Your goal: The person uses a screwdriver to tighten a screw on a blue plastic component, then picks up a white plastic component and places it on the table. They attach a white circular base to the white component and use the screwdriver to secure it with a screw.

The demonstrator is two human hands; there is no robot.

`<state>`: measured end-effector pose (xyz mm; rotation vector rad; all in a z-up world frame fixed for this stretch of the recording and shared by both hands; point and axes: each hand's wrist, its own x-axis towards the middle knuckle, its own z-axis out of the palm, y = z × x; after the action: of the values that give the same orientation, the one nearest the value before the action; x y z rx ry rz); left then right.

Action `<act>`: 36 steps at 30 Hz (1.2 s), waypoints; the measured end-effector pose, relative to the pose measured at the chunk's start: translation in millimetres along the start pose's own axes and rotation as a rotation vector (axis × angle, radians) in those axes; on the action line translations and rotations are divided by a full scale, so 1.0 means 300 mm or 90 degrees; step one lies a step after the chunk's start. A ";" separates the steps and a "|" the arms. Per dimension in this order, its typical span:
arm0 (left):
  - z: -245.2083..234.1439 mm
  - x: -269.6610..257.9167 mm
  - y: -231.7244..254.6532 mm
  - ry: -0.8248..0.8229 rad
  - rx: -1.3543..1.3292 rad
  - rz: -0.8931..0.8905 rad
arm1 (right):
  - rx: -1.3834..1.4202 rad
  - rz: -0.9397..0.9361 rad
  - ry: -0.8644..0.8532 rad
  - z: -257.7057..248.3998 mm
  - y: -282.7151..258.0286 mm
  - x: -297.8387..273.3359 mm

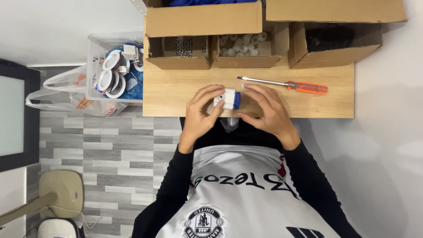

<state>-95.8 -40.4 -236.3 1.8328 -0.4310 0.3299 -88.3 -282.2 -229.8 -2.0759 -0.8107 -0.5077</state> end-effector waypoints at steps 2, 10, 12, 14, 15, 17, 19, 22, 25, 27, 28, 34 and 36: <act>0.044 -0.008 -0.014 0.005 -0.011 -0.011 | 0.006 0.001 -0.020 0.001 0.004 0.024; 0.079 0.031 0.017 0.011 -0.073 -0.078 | 0.076 0.033 -0.037 0.037 0.038 0.025; 0.088 0.043 0.008 0.036 -0.079 -0.075 | 0.079 0.029 -0.031 0.044 0.052 0.022; 0.102 0.042 0.009 0.044 -0.077 -0.077 | 0.080 0.031 -0.027 0.041 0.053 0.017; 0.106 0.042 0.008 0.056 -0.074 -0.077 | 0.080 0.030 -0.026 0.041 0.053 0.019; 0.097 0.042 0.004 0.047 -0.066 -0.065 | 0.083 0.032 -0.027 0.053 0.062 0.008; 0.086 0.047 0.013 0.038 -0.059 -0.052 | 0.084 0.033 -0.029 0.055 0.081 -0.010; 0.042 0.074 0.035 -0.052 -0.022 -0.016 | 0.082 0.030 -0.020 0.059 0.099 -0.012; 0.009 0.082 0.055 -0.107 -0.030 0.020 | 0.086 0.041 -0.014 0.049 0.067 0.000; 0.004 0.099 0.058 -0.110 -0.021 0.038 | 0.093 0.047 -0.012 0.050 0.069 0.008; 0.009 0.093 0.055 -0.111 -0.023 0.037 | 0.092 0.049 -0.012 0.049 0.066 -0.001; 0.048 0.107 -0.004 -0.068 -0.029 0.052 | 0.080 0.036 -0.004 0.047 0.075 0.010; 0.071 0.096 -0.015 -0.019 -0.004 0.054 | 0.100 0.042 -0.008 0.051 0.078 0.001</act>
<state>-68.0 -63.2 -234.0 1.8182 -0.5313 0.3599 -70.8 -280.2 -251.3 -1.9551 -0.7623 -0.3838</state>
